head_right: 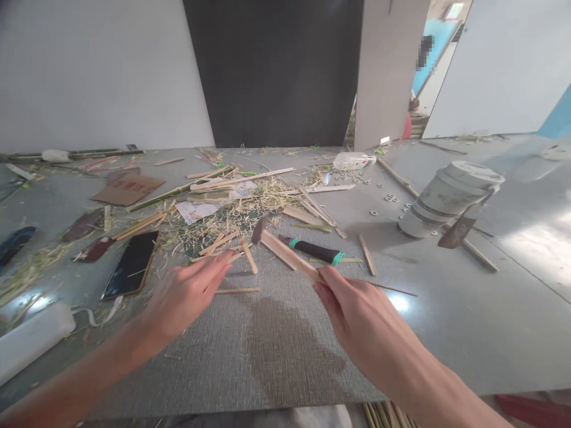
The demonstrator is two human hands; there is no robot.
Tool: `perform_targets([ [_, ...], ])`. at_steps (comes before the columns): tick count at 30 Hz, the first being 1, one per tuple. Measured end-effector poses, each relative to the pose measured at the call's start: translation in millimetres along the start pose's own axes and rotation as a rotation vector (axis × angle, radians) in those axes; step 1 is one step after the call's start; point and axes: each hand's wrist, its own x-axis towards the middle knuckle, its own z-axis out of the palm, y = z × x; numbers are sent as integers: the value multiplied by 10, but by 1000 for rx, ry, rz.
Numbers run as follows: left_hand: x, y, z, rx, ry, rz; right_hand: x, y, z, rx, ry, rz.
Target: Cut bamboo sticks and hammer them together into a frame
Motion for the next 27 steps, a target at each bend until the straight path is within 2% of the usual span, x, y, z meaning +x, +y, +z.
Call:
perform_targets([
  [3, 8, 7, -15, -3, 3, 2, 5, 31, 50, 9, -68, -7],
  [9, 14, 18, -17, 34, -12, 22, -19, 19, 17, 69, 64, 50],
  [13, 10, 16, -10, 45, -14, 35, -39, -19, -89, 13, 25, -14],
  [17, -9, 19, -7, 57, -11, 44, -60, -25, -145, -8, 106, 5],
  [21, -16, 37, -4, 106, -3, 59, -91, 4, -110, -45, 28, -22],
  [25, 5, 44, -5, 117, 8, 60, -115, 2, -69, -29, 82, 15],
  [27, 14, 42, -6, 113, 1, 67, -124, -12, -60, -24, 41, -1],
])
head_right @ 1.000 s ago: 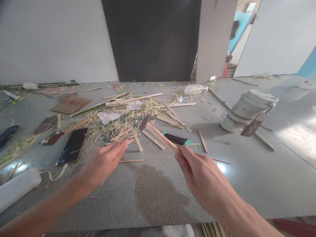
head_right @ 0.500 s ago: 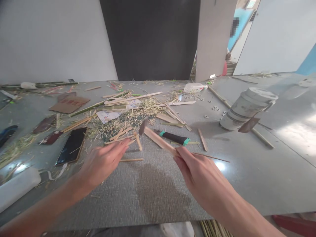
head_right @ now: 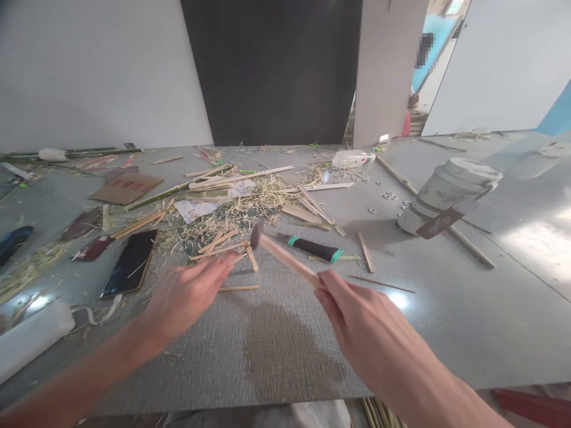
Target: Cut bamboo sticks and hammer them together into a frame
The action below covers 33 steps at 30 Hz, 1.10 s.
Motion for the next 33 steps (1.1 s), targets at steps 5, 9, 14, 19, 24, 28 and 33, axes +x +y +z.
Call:
perform_targets([
  [5, 0, 11, -4, -12, -1, 3, -1, -12, -1, 49, 2, 23],
  [9, -19, 2, 12, -34, -17, -25, 43, 71, 21, 106, -64, 53],
  [14, -44, -110, 41, -325, -46, -133, 211, 119, 97, 539, -122, 249],
  [19, -80, -189, 37, -600, -59, -144, 422, -157, 190, 709, -117, 135],
  [24, -146, -189, 44, -664, -66, -78, 555, -445, 296, 964, -360, 75],
  [28, -161, -205, 27, -712, -94, -35, 630, -495, 424, 1183, -337, 170],
  [33, -139, -205, 16, -824, -127, -2, 733, -431, 535, 1342, -198, 281],
])
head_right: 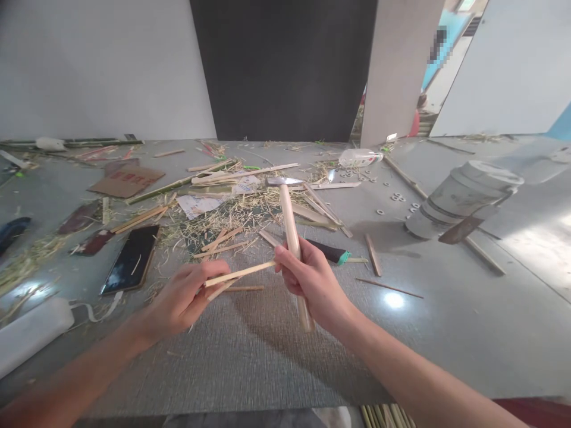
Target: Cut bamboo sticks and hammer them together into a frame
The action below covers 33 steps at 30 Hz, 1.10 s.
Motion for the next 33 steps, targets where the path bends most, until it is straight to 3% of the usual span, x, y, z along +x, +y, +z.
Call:
perform_targets([
  [12, 27, 16, 4, -105, -52, -42, 12, 184, -52, 81, -175, -23],
  [19, 18, 16, 107, -199, -31, -52, -18, 198, -72, 83, -259, -14],
  [33, 44, 45, 136, -317, -83, -253, 27, 306, -85, 89, -226, 55],
])
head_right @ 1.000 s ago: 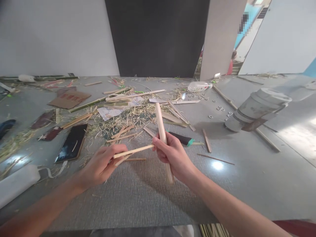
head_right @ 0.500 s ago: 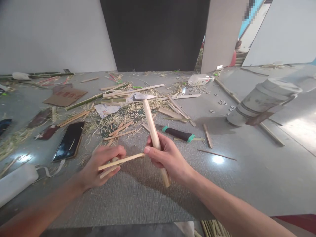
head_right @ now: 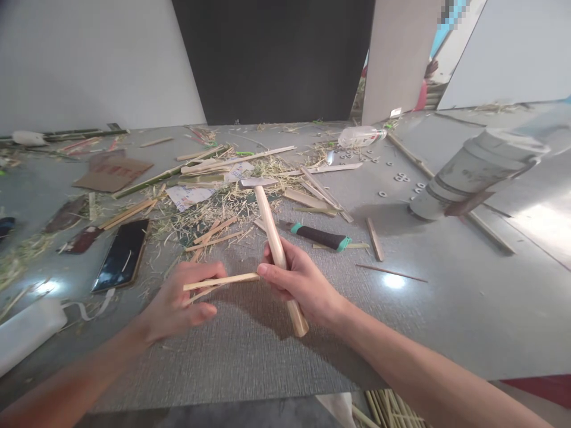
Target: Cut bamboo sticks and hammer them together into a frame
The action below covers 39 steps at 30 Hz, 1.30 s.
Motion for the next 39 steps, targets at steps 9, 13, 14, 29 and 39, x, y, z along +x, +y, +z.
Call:
perform_targets([
  [9, 47, 62, 28, -126, -70, -69, -12, -38, 58, -109, -5, 40],
  [13, 54, 115, 2, -12, -60, -112, -17, -33, 59, -145, -19, 16],
  [14, 51, 121, -6, 11, -64, -130, -17, -23, 59, -146, -29, 16],
  [29, 20, 111, -66, 168, -80, -231, 6, 41, 34, -74, -59, 20],
  [39, 54, 88, -190, 320, -47, -200, 41, 16, 122, -122, -52, 49],
])
